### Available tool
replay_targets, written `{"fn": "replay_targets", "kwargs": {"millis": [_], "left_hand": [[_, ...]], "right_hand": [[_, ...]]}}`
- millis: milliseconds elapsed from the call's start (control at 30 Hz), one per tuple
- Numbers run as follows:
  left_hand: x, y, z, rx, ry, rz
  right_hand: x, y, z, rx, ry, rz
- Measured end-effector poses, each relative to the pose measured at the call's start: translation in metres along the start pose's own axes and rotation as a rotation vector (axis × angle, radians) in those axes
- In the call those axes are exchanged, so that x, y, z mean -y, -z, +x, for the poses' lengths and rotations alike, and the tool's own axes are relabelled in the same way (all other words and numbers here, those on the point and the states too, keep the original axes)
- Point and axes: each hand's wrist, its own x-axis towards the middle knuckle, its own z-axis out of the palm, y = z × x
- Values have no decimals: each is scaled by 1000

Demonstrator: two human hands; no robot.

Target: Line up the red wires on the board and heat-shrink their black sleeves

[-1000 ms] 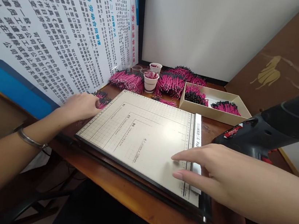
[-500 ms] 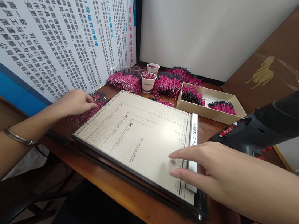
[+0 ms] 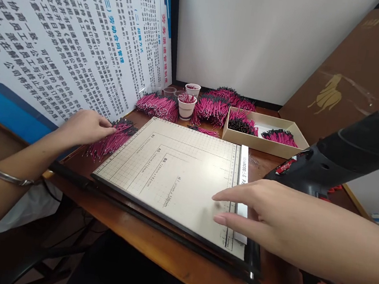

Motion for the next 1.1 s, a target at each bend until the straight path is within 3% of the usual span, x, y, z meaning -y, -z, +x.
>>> {"fn": "replay_targets", "kwargs": {"millis": [167,600,900,1100], "left_hand": [[1,3,-5,-67,11,-24],[7,13,-6,-80,47,-21],[7,40,-4,-141,173,33],[4,47,-7,-229,192,-86]], "right_hand": [[3,1,-1,-1,18,9],[3,1,-2,-6,27,5],[2,-3,1,-3,36,6],[0,-3,0,-2,25,-26]]}}
